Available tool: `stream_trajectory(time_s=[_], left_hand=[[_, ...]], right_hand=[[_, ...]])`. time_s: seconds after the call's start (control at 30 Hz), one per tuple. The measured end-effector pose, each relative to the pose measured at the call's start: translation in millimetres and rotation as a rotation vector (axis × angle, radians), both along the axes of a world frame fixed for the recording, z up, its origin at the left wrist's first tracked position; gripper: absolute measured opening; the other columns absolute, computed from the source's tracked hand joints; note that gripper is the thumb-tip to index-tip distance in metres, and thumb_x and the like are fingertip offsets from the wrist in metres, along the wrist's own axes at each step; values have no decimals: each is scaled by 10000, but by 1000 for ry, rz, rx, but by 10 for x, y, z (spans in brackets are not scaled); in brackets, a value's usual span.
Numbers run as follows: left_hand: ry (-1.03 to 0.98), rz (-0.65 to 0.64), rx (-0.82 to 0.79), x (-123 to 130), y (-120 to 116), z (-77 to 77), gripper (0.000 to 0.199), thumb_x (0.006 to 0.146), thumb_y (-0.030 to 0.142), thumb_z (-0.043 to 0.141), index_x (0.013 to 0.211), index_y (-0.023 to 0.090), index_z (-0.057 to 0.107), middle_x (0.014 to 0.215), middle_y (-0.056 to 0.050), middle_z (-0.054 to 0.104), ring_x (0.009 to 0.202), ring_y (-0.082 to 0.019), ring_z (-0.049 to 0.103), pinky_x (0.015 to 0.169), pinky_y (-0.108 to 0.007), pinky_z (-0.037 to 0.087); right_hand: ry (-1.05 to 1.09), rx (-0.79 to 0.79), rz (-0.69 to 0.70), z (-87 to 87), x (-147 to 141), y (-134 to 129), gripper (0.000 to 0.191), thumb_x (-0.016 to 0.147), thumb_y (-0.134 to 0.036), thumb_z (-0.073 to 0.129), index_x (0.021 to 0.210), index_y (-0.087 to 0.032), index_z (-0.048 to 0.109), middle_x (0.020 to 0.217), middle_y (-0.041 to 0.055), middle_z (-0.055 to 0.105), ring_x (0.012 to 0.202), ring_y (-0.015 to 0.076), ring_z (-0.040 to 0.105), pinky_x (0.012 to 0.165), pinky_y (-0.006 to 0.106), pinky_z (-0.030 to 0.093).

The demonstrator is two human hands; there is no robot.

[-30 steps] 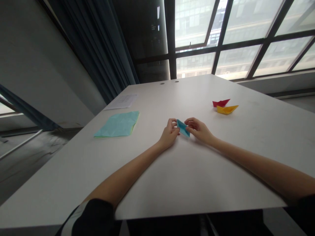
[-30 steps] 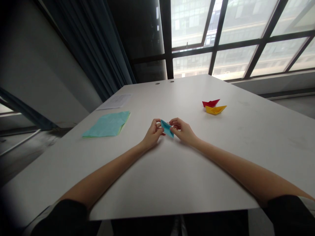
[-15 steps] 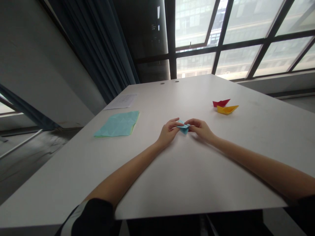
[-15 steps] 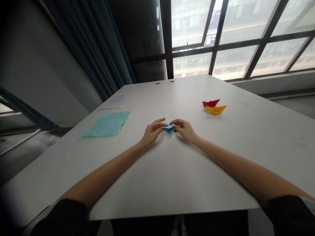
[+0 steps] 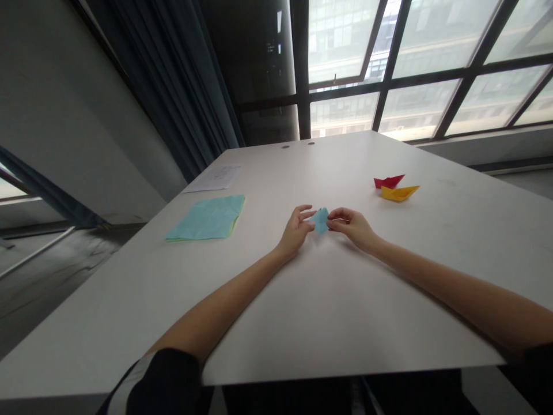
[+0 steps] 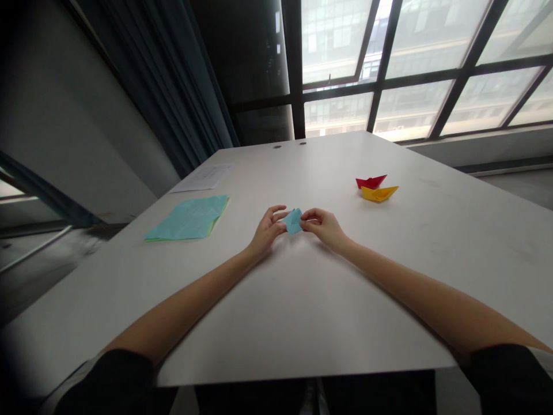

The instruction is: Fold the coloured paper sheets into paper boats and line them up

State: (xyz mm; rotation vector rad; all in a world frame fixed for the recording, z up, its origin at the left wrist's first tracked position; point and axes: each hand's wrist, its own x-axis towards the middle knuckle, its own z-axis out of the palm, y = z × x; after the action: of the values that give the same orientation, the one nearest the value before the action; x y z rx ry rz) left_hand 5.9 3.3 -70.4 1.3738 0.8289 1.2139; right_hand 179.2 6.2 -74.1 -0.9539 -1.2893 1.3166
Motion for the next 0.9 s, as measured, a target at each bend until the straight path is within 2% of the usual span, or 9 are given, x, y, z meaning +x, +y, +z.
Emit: stream_trajectory(time_s=[0.13, 0.3, 0.4, 0.5, 0.67, 0.77, 0.9], left_hand=[[47, -44, -86, -2, 16, -16, 347, 642, 265, 676, 934, 118, 561, 778, -40, 639, 693, -119, 581, 697, -257, 446], [67, -38, -91, -6, 20, -20, 299, 609, 306, 721, 804, 113, 603, 679, -9, 617, 609, -90, 552, 605, -211, 416], [97, -50, -69, -8, 14, -26, 276, 601, 308, 730, 742, 114, 595, 614, 8, 600, 561, -81, 539, 566, -200, 402], [142, -56, -47, -8, 7, -37, 284, 612, 323, 725, 764, 115, 606, 653, -13, 633, 594, -104, 574, 590, -217, 430], [161, 24, 53, -17, 27, -68, 319, 663, 385, 681, 834, 117, 655, 801, -72, 683, 730, -158, 622, 713, -279, 477], [199, 37, 92, -32, 41, -84, 308, 662, 393, 680, 809, 122, 672, 787, -69, 688, 723, -162, 625, 714, -283, 480], [282, 60, 158, -39, 27, -83, 301, 690, 405, 652, 802, 127, 677, 776, -64, 686, 711, -162, 621, 676, -269, 477]], right_hand=[[22, 21, -26, 15, -5, -1, 318, 551, -295, 763, 766, -190, 554, 706, -29, 610, 638, 120, 605, 708, 332, 519], [33, 18, -8, 5, -9, 2, 384, 573, -343, 748, 880, -194, 570, 738, -3, 640, 665, 138, 613, 649, 310, 515], [3, 42, -50, 3, -4, 7, 350, 589, -398, 730, 824, -171, 604, 739, 23, 654, 671, 143, 606, 656, 299, 504], [-76, 80, -78, 20, 3, 5, 351, 582, -430, 726, 781, -160, 622, 756, 44, 668, 685, 159, 605, 675, 306, 497], [-200, 166, -2, 27, 1, -15, 337, 621, -450, 688, 794, -163, 641, 756, 44, 675, 709, 175, 613, 689, 318, 498], [-260, 220, 8, 14, 1, -25, 310, 666, -440, 655, 801, -161, 645, 751, 46, 673, 701, 173, 611, 668, 310, 498], [-356, 277, -49, 9, 10, -24, 280, 697, -430, 628, 777, -162, 652, 730, 51, 671, 681, 175, 606, 640, 303, 488]])
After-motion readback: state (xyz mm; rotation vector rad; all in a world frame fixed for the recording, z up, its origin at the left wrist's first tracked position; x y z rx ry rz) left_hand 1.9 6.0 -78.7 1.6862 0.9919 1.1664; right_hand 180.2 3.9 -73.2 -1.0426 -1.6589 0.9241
